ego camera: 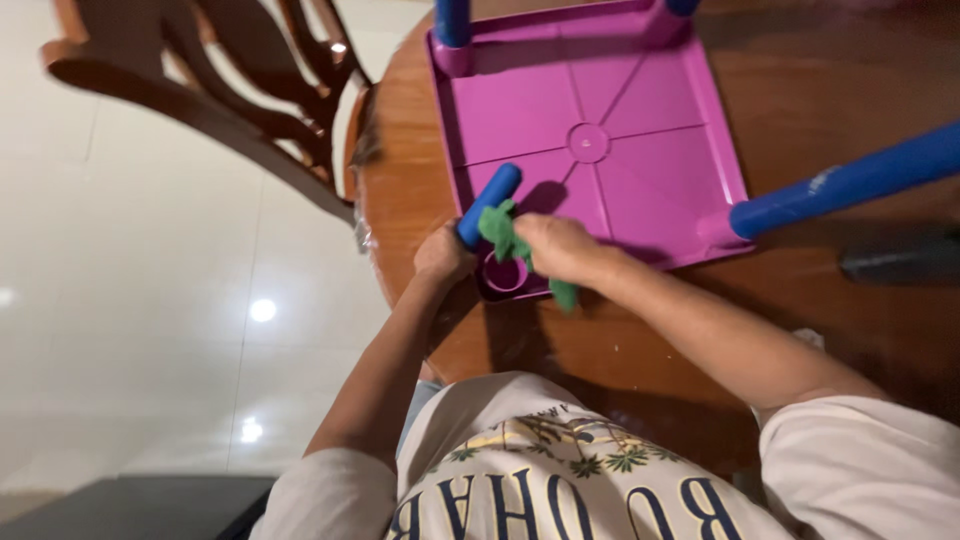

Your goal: The person wipes a small pink plastic stool with blue legs using a green cloth. They clean the underside, top surface, and each leg while the stool is inverted on a wooden table.

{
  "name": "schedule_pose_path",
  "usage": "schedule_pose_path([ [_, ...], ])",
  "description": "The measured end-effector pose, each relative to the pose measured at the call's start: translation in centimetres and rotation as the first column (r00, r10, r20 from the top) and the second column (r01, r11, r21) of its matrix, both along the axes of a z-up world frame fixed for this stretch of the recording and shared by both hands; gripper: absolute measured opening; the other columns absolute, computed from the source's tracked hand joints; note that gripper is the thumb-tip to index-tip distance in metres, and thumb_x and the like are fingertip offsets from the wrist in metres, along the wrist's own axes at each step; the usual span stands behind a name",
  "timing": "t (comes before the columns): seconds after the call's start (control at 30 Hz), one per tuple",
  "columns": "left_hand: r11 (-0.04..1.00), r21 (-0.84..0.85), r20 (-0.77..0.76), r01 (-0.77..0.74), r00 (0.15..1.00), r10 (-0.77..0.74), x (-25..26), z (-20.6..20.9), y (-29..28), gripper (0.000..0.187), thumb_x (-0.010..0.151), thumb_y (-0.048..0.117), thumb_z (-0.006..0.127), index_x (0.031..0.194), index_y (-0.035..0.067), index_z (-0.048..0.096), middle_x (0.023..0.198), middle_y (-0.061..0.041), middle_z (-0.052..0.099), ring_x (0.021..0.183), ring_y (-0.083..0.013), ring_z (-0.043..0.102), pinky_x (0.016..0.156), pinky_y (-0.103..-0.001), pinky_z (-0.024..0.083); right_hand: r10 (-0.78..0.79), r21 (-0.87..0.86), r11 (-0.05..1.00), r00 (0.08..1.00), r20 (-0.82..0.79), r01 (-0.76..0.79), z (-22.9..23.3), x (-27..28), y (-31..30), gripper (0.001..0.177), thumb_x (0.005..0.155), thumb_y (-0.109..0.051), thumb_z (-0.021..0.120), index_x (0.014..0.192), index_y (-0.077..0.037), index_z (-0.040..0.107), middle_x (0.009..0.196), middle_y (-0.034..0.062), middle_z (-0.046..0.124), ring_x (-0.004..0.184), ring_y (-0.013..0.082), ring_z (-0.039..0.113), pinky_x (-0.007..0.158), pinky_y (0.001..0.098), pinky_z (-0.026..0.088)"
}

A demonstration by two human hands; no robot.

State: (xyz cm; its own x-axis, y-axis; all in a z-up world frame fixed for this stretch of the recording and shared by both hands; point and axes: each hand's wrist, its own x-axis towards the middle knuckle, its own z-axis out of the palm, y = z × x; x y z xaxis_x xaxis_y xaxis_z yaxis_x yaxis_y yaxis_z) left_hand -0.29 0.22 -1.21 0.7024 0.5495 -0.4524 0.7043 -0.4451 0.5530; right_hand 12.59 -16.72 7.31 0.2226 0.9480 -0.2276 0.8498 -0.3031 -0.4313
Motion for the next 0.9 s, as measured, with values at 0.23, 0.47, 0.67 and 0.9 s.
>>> schedule_pose_path([
  [0.23,0.977,-0.213,0.234,-0.021,0.97,0.072,-0.3,-3.8,2.3,0.061,0.074,0.037,0.084,0.127,0.012,0.067,0.116,-0.019,0.074,0.113,-0.0327,0.071,0.097,-0.041,0.054,0.188,0.166,0.966,0.98,0.064,-0.196,-4.3,-1.9,1.1,0.071,0.067,0.003,0.062,0.138,-0.005,0.056,0.102,0.0185,0.066,0.093,0.0434,0.066,0.071,0.0528,0.056],
  [0.47,0.988,-0.153,0.135,-0.026,0.99,0.047,0.0,-2.6,2.0,0.084,0.054,0.024,0.093,0.132,0.015,0.064,0.115,-0.018,0.073,0.11,-0.0327,0.069,0.096,-0.042,0.054,-0.326,-0.081,0.939,0.941,0.089,0.333,-7.2,-1.6,-0.5,0.021,0.085,-0.018,0.066,0.095,0.001,0.069,0.084,0.0233,0.066,0.085,0.0435,0.07,0.079,0.0537,0.057],
  [0.67,0.985,-0.167,0.156,0.037,0.988,-0.01,0.3,-2.1,3.6,0.077,0.055,0.026,0.092,0.127,0.012,0.068,0.108,-0.017,0.075,0.103,-0.0308,0.074,0.093,-0.04,0.058,-0.369,-0.505,0.802,0.929,0.002,0.319,-3.7,-1.2,0.4,0.064,0.104,-0.052,0.053,0.083,0.005,0.073,0.085,0.0246,0.072,0.083,0.0387,0.074,0.083,0.0536,0.056],
  [0.9,0.996,-0.086,0.138,0.01,0.99,0.002,2.8,0.1,5.2,0.075,0.061,0.026,0.086,0.131,0.014,0.064,0.109,-0.017,0.075,0.105,-0.0304,0.073,0.094,-0.04,0.057,0.374,-0.287,0.917,0.848,0.375,-0.278,-0.7,-6.6,2.4,0.026,0.077,-0.028,0.075,0.093,-0.007,0.076,0.133,0.0199,0.056,0.12,0.0412,0.053,0.077,0.0562,0.057],
])
